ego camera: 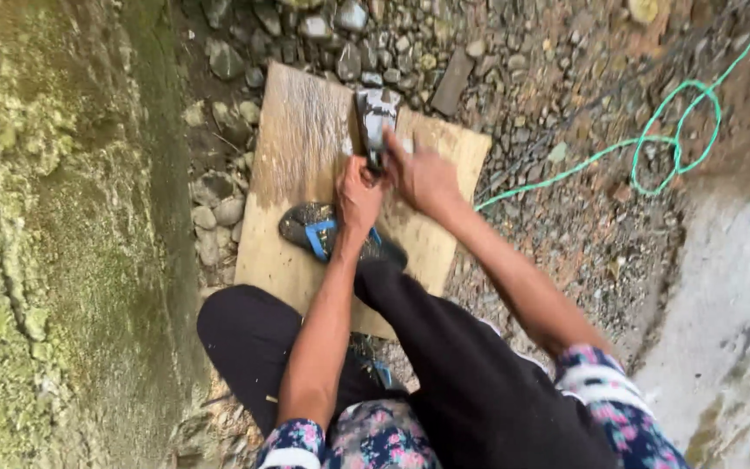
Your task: Sharpen a metal blade on a whetstone while occasionally applying water to the stone
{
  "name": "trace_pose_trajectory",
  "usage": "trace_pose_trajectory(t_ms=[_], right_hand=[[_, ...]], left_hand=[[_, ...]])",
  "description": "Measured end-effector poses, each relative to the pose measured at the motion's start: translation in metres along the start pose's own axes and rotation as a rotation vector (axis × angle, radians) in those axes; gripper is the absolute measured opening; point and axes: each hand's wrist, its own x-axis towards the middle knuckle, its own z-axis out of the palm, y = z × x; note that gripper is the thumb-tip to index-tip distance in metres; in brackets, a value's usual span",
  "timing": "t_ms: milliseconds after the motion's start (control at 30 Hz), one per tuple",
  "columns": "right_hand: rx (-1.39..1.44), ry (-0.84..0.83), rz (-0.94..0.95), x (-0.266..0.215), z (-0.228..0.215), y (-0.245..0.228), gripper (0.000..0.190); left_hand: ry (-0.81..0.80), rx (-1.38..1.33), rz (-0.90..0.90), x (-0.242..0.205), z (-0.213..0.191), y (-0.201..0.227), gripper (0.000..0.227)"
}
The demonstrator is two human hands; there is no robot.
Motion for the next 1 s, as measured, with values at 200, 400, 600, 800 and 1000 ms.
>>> trace_pose_trajectory(t_ms=[200,400,600,800,1000], right_hand=[[-0.129,0.079,-0.054,-0.002,0.004,0.004,0.060],[-0.157,0.265,-0.008,0.010,0.011,0.009,0.055],[-0.139,0.286,-0.096,0.022,0.030,0.016,0.063],[-0.233,0.404,-0.144,0.004,0.041,0.013,0.059],[-0.322,0.308,-0.061,0.015,0.041,0.009,0.058]], left_hand=[[0.054,-0.007,0.073,0.004,-0.001,0.015,0.036],[0.019,0.015,0.061,-0.012,0.001,-0.009,0.038],[0.022,-0.039,0.053,-0.004,0.008,-0.018,0.040],[0.020,-0.020,0.094,0.008,0.000,0.003,0.037],[-0.071,-0.004,0.045,-0.002,-0.008,0.010,0.035]])
